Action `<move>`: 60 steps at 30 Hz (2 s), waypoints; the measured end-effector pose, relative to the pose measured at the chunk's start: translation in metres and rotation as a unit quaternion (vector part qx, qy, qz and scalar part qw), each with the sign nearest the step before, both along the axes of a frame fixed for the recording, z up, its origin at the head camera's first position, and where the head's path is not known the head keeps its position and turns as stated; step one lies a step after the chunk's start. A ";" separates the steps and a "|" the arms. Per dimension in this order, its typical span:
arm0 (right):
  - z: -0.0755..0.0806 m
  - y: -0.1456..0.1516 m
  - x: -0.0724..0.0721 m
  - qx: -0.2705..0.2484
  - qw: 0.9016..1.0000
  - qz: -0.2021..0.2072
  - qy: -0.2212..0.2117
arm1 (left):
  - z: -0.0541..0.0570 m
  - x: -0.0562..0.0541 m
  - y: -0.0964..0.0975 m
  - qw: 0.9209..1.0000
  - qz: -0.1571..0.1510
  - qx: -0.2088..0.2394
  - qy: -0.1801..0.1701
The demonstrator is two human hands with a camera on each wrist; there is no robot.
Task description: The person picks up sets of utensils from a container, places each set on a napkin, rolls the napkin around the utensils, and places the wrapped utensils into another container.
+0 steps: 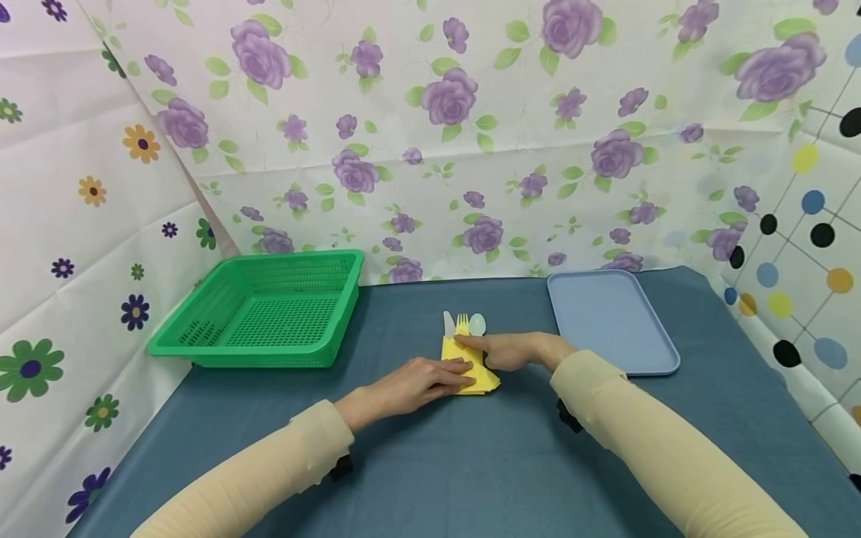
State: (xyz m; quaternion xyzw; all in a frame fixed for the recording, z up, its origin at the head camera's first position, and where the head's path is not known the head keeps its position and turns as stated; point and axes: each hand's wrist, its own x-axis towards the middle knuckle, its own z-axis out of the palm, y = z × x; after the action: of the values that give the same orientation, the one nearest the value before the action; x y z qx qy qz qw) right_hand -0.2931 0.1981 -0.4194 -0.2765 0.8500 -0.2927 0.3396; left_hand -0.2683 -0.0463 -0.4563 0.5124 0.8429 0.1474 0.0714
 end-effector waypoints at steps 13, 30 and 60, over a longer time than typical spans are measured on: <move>-0.001 0.006 0.004 0.011 1.000 0.022 0.010 | -0.003 -0.002 0.001 0.999 0.019 0.031 -0.021; -0.008 0.004 0.006 -0.004 0.998 0.030 0.048 | 0.000 -0.018 -0.005 0.985 0.042 0.073 -0.150; -0.010 0.005 0.009 0.000 0.998 0.027 0.050 | -0.001 -0.019 -0.009 0.991 0.012 0.021 -0.135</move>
State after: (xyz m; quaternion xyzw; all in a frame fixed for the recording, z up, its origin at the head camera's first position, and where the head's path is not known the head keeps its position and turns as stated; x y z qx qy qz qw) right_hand -0.2845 0.2035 -0.4296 -0.3140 0.8583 -0.2686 0.3042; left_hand -0.2876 -0.0556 -0.4576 0.4790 0.8285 0.2338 0.1720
